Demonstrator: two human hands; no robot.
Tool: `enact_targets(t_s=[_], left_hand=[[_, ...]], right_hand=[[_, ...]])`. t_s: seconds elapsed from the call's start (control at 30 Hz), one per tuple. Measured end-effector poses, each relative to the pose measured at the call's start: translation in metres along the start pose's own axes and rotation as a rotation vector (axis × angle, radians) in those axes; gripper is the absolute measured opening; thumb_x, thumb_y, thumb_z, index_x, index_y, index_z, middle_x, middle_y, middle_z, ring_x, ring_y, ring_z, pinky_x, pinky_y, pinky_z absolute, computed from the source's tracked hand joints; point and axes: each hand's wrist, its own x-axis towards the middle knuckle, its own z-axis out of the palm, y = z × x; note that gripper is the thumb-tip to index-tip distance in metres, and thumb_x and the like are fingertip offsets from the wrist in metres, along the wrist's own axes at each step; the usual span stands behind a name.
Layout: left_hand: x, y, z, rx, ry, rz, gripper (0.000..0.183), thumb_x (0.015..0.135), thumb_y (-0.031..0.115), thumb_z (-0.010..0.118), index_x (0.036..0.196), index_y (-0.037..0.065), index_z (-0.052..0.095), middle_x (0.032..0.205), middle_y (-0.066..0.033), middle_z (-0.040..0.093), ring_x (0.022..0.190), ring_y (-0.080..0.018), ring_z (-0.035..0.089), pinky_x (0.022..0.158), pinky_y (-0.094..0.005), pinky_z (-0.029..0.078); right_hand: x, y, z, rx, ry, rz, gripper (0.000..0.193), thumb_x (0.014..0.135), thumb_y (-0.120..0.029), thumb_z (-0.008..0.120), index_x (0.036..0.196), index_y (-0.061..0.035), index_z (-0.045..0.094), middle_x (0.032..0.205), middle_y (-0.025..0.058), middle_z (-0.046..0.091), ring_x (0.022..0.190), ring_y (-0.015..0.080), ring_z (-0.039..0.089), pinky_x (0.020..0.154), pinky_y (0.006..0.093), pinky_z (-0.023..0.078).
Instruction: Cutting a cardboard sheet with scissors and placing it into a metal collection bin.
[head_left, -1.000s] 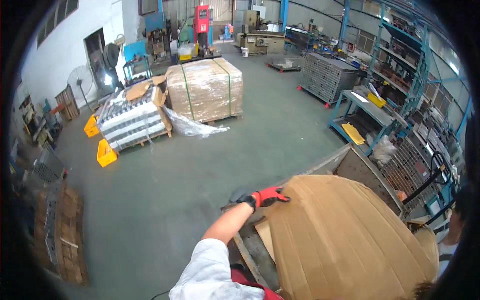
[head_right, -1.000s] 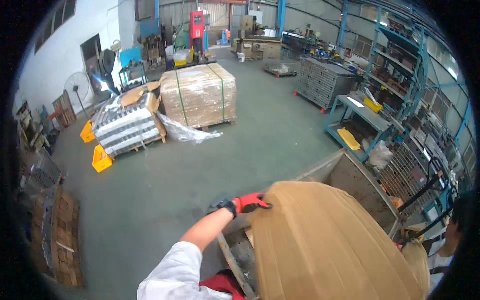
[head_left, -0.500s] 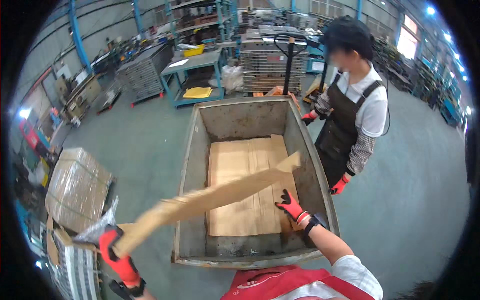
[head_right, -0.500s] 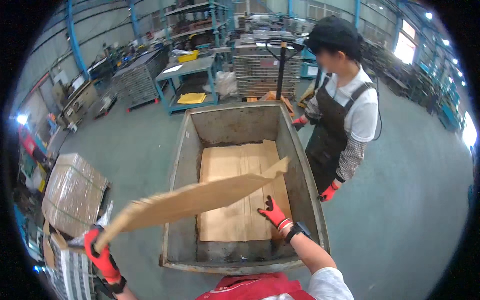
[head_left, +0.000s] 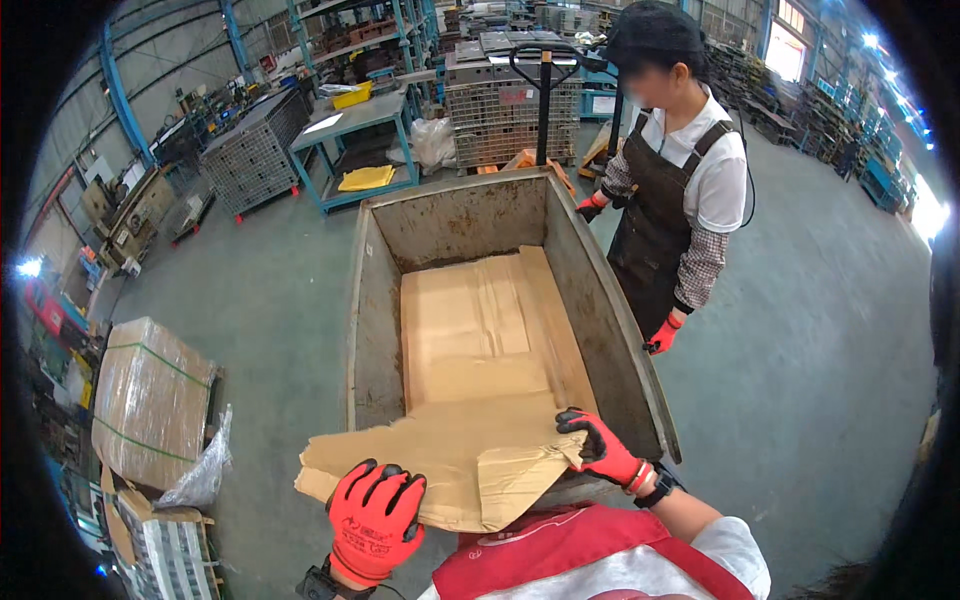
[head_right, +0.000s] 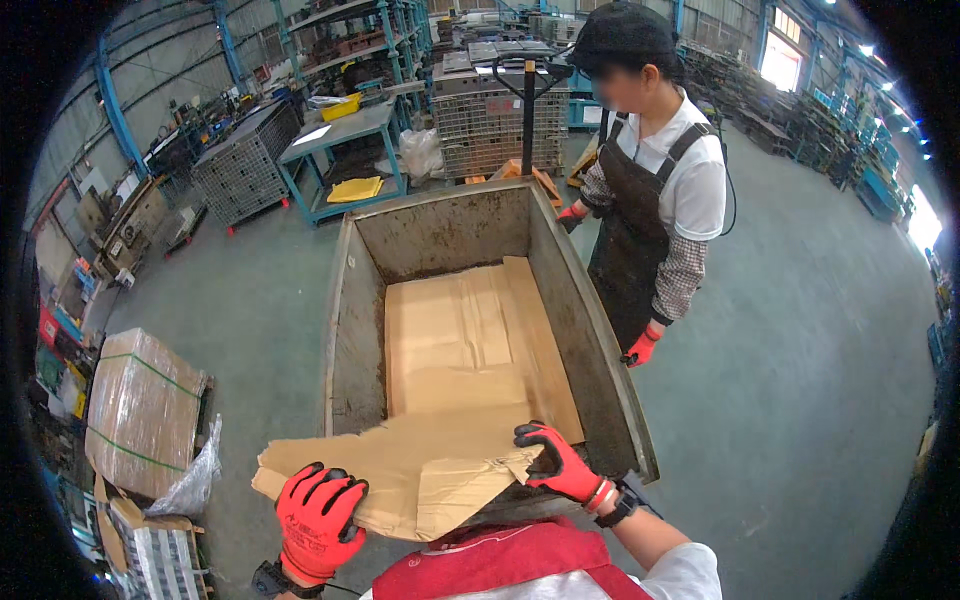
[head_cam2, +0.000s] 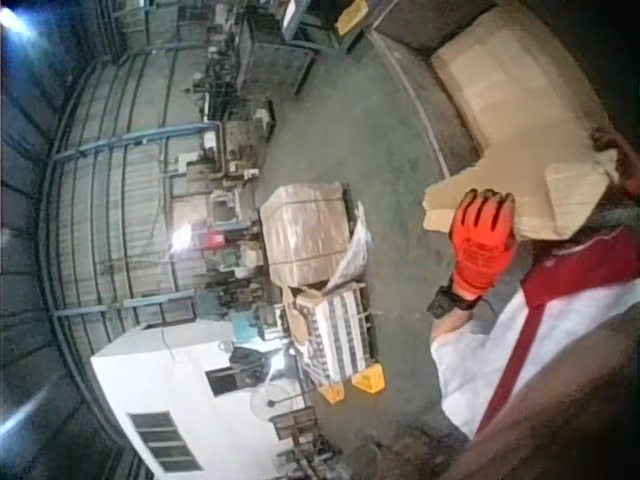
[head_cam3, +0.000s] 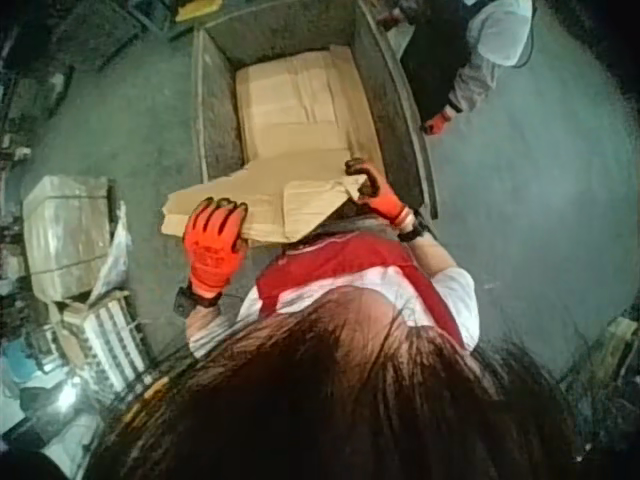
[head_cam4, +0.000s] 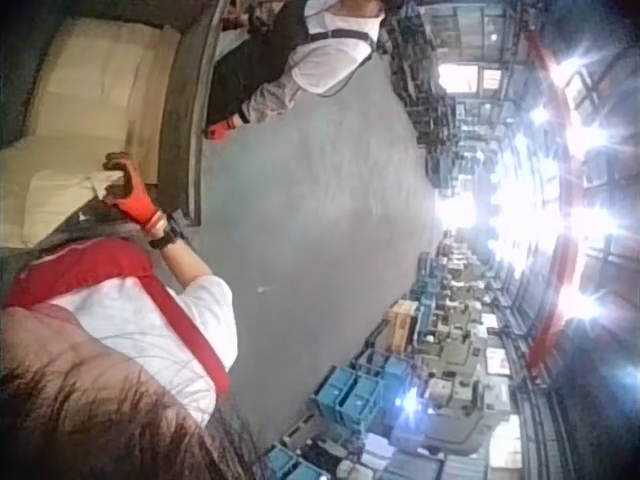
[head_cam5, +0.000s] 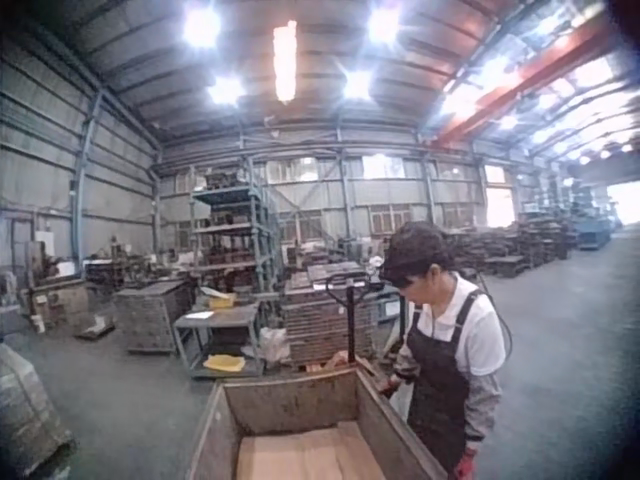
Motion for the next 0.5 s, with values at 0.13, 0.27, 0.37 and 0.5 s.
enact_targets(t_s=[0.13,0.27,0.37,0.5], left_hand=[[0.003,0.001,0.001,-0.102,-0.156,0.019,0.05,0.044,0.019,0.062,0.093,0.012,0.055,0.089,-0.0046,0.052,0.088,-0.0231,0.048,0.081,-0.0397,0.037],[0.015,0.003,0.01,-0.156,-0.166,0.192,0.049,0.049,0.025,0.065,0.095,0.011,0.054,0.093,-0.0069,0.052,0.091,-0.0244,0.048,0.084,-0.0396,0.035],[0.031,-0.007,-0.013,-0.196,-0.068,0.16,0.047,0.055,0.031,0.064,0.095,0.009,0.054,0.1,-0.011,0.049,0.097,-0.0269,0.045,0.089,-0.0393,0.03],[0.003,-0.07,-0.001,-0.776,0.304,-0.242,0.089,0.053,0.029,0.073,0.125,0.01,0.024,0.127,-0.0112,0.028,0.118,-0.0274,0.024,0.096,-0.0377,0.019]], right_hand=[[0.001,-0.081,-0.009,-0.455,0.011,-0.047,0.058,0.058,-0.023,0.069,0.106,-0.0054,0.043,0.103,0.0082,0.049,0.102,0.0246,0.042,0.089,0.0347,0.028],[-0.014,-0.056,-0.026,-0.569,-0.12,0.013,0.043,0.057,-0.017,0.066,0.096,-0.0074,0.052,0.09,0.0094,0.052,0.086,0.0251,0.05,0.081,0.0336,0.036],[-0.02,-0.048,-0.032,-0.196,-0.028,0.095,0.024,0.059,-0.003,0.06,0.083,-0.0037,0.054,0.082,0.0106,0.051,0.079,0.0228,0.052,0.07,0.0278,0.04],[-0.046,-0.034,-0.047,-0.045,0.07,0.152,0.019,0.064,-0.007,0.061,0.081,-0.0011,0.053,0.085,0.0093,0.053,0.081,0.0199,0.051,0.071,0.0287,0.04]])
